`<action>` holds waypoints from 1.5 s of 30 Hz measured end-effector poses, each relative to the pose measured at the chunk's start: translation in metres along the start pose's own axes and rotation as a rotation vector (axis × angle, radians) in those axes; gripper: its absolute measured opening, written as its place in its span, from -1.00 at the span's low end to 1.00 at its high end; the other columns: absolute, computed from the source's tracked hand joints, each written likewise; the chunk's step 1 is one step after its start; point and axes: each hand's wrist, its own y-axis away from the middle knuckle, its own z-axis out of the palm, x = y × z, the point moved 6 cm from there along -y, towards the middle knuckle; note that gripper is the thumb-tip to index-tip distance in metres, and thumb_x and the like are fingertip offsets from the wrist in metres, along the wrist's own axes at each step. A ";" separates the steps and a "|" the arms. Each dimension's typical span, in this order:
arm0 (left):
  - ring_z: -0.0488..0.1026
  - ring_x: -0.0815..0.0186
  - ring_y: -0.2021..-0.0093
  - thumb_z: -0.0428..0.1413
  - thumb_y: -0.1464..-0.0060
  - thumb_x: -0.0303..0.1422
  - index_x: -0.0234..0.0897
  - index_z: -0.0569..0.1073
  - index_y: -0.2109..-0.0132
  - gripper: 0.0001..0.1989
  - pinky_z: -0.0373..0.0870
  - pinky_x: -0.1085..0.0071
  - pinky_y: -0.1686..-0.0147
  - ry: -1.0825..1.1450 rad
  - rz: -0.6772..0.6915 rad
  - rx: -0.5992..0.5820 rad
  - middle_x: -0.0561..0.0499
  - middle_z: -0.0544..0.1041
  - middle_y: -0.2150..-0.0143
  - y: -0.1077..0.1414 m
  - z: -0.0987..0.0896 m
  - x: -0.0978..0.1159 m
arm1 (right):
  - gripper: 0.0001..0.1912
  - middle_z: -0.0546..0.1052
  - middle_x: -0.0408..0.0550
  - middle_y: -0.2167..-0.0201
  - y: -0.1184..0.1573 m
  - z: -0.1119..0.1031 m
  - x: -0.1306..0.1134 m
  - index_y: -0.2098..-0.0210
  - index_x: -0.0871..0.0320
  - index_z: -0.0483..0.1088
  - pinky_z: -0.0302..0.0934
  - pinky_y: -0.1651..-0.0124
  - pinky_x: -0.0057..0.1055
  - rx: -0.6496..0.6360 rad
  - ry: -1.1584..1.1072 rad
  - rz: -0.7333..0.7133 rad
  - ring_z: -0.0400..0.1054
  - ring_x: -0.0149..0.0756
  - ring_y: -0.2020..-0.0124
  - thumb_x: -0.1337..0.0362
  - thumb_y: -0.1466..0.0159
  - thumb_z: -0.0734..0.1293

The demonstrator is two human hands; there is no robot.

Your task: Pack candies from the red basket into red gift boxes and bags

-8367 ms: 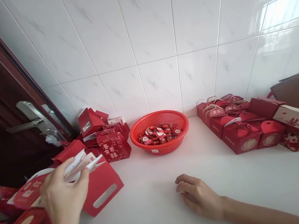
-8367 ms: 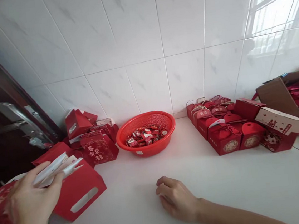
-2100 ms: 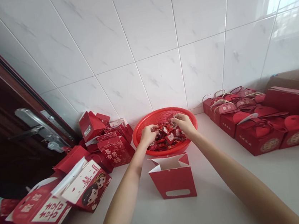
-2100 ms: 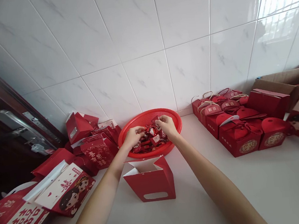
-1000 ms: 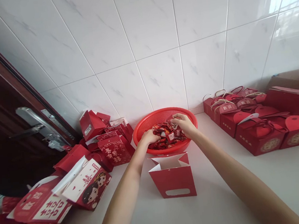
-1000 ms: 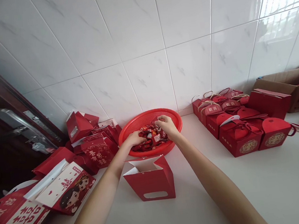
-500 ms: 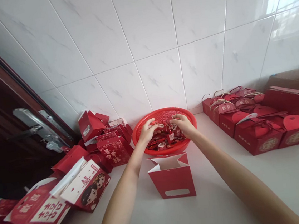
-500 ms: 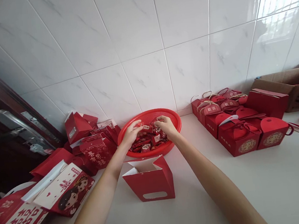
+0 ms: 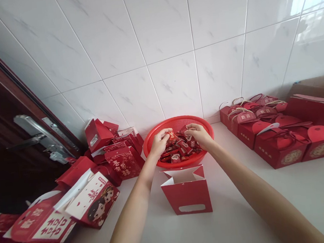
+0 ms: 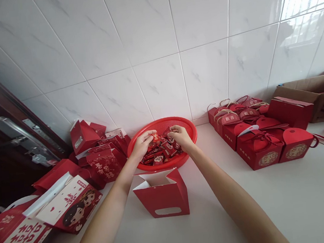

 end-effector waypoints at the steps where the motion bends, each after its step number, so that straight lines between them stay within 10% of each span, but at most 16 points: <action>1: 0.53 0.18 -0.01 0.07 -0.07 -0.40 -0.28 0.59 0.10 -0.72 0.42 0.25 -0.08 -0.027 0.008 -0.002 -0.10 0.63 0.00 0.000 0.000 0.000 | -0.75 0.48 -0.20 0.52 0.000 0.000 0.001 0.41 0.11 0.40 0.17 0.45 -0.43 -0.008 -0.001 0.003 0.31 -0.37 0.50 0.29 0.14 0.40; 7: 0.46 0.11 -0.15 0.12 -0.06 -0.43 -0.23 0.62 0.07 -0.71 0.33 0.16 -0.22 -0.375 0.100 -0.097 -0.11 0.58 -0.10 0.003 0.011 0.003 | -0.77 0.49 -0.19 0.52 0.001 0.001 0.001 0.42 0.11 0.41 0.19 0.46 -0.42 -0.025 -0.010 -0.009 0.32 -0.37 0.51 0.29 0.13 0.41; 15: 0.43 0.09 -0.16 0.13 -0.13 -0.42 -0.15 0.58 -0.05 -0.65 0.32 0.16 -0.20 -0.677 0.337 -0.628 -0.09 0.55 -0.12 0.022 0.056 0.012 | -0.81 0.48 -0.20 0.55 -0.003 -0.003 0.001 0.45 0.12 0.41 0.19 0.43 -0.43 0.037 -0.020 -0.052 0.31 -0.39 0.51 0.32 0.12 0.39; 25: 0.51 0.19 0.19 0.12 -0.19 -0.32 -0.19 0.62 0.10 -0.79 0.38 0.33 0.09 -0.713 0.281 -0.589 -0.05 0.61 0.23 0.018 0.055 0.012 | -0.80 0.48 -0.18 0.56 -0.005 -0.006 0.001 0.49 0.11 0.40 0.22 0.38 -0.39 0.080 -0.050 -0.069 0.38 -0.28 0.43 0.24 0.14 0.42; 33: 0.34 0.32 0.43 0.03 -0.22 -0.10 -0.25 0.37 0.44 -0.63 0.23 0.41 0.38 -0.450 0.152 -0.242 0.09 0.42 0.49 0.010 0.034 0.018 | -0.82 0.46 -0.19 0.55 -0.006 -0.009 0.002 0.51 0.10 0.36 0.26 0.34 -0.39 0.113 -0.084 -0.074 0.34 -0.32 0.44 0.21 0.10 0.41; 45: 0.29 0.35 0.44 -0.01 -0.16 -0.01 -0.23 0.27 0.47 -0.58 0.23 0.42 0.38 -0.273 0.145 -0.140 0.11 0.33 0.52 0.005 0.025 0.017 | -0.76 0.44 -0.23 0.61 0.003 0.006 0.000 0.52 0.11 0.37 0.20 0.45 -0.42 -0.111 -0.035 0.016 0.30 -0.36 0.54 0.21 0.12 0.48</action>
